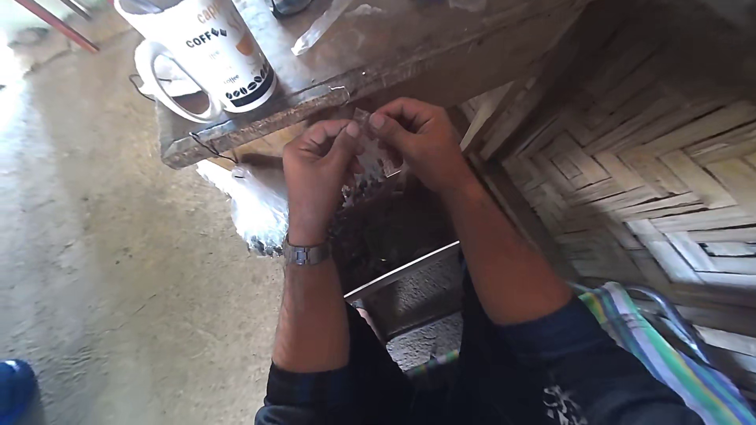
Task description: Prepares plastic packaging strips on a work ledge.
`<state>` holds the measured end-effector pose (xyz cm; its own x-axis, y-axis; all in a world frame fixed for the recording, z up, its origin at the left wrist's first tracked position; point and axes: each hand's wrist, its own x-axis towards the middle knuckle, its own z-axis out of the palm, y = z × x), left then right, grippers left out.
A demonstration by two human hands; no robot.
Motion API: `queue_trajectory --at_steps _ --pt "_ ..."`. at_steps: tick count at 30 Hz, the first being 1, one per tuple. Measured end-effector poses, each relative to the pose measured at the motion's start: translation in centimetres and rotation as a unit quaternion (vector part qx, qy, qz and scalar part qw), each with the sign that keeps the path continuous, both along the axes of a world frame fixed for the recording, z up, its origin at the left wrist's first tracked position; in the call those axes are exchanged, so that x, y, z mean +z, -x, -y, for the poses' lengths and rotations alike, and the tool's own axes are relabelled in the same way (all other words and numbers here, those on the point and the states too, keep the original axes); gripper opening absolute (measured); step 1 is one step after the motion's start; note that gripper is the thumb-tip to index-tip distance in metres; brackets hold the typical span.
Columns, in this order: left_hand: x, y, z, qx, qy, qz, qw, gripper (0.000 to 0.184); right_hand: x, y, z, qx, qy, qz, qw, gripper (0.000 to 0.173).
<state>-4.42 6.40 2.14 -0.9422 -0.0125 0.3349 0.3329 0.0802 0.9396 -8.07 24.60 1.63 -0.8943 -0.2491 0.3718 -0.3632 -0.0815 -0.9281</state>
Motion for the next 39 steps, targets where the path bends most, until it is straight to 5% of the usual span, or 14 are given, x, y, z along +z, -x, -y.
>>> queue_trajectory --at_steps 25,32,39 --pt "-0.3 0.9 -0.8 0.102 0.014 -0.002 0.995 0.016 -0.9 1.4 1.7 -0.028 0.003 0.067 0.997 0.017" --pt "-1.0 0.9 -0.7 0.249 0.238 -0.042 0.938 0.019 -3.0 2.1 2.9 -0.082 -0.096 0.069 0.99 0.026" --pt "-0.7 0.3 0.0 0.253 0.182 -0.059 0.948 0.021 -5.6 3.2 -0.6 -0.097 -0.212 0.177 0.956 0.028"
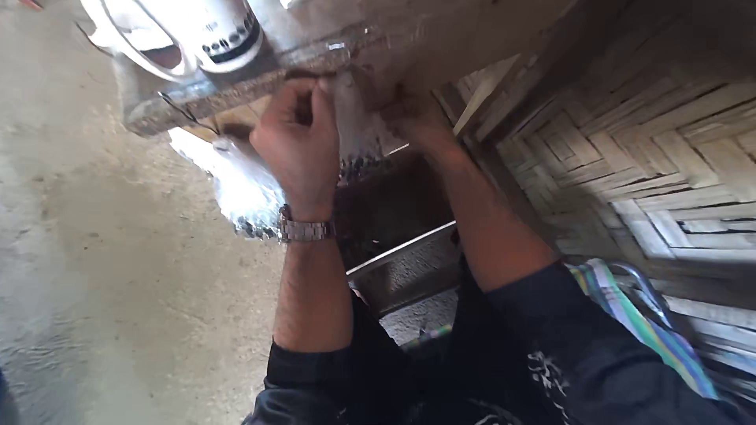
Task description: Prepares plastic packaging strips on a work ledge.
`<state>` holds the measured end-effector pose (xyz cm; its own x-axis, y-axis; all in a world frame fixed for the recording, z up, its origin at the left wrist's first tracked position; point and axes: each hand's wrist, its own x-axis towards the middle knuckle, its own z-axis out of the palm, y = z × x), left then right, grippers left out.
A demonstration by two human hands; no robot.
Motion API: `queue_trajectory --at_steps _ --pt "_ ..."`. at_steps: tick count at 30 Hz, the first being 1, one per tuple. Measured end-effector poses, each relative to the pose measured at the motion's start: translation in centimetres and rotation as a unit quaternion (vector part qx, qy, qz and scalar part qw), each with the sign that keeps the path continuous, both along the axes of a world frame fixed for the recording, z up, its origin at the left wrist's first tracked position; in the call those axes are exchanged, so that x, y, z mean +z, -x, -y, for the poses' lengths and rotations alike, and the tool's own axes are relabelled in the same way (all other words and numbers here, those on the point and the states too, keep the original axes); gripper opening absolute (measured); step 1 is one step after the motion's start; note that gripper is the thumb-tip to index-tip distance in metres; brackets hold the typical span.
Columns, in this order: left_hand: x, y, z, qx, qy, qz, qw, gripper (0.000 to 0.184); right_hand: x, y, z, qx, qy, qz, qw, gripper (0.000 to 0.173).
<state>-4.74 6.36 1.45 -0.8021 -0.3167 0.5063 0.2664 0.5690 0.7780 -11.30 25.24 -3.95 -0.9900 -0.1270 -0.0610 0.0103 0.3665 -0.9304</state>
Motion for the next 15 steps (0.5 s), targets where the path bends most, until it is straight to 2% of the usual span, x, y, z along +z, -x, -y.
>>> queue_trajectory --at_steps 2,5,7,9,11,13,15 --pt "0.1 -0.2 0.3 -0.015 -0.029 -0.034 0.999 0.019 -2.9 0.8 -1.5 0.034 -0.141 0.083 0.986 0.031" --pt "0.6 -0.5 0.6 -0.029 -0.066 -0.067 0.995 0.016 -8.6 1.5 -2.3 0.148 -0.337 0.157 0.916 0.034" --pt "0.9 -0.7 0.7 -0.035 -0.084 -0.075 0.993 0.014 -12.1 0.8 -1.6 0.225 -0.394 0.229 0.861 0.039" --pt "1.0 -0.6 0.8 -0.035 -0.095 -0.082 0.991 0.014 -14.7 -0.9 -1.0 0.275 -0.412 0.301 0.815 0.041" --pt "1.1 -0.6 1.1 -0.038 -0.098 -0.083 0.991 0.016 -15.4 -3.0 -0.2 0.312 -0.463 0.329 0.762 0.045" --pt "1.1 -0.7 1.5 -0.039 -0.099 -0.075 0.992 0.02 -12.2 -4.7 2.4 0.309 -0.514 0.382 0.703 0.05" --pt "1.1 -0.9 1.8 -0.033 -0.104 -0.069 0.992 0.024 -11.2 -5.6 4.1 0.273 -0.535 0.427 0.676 0.051"
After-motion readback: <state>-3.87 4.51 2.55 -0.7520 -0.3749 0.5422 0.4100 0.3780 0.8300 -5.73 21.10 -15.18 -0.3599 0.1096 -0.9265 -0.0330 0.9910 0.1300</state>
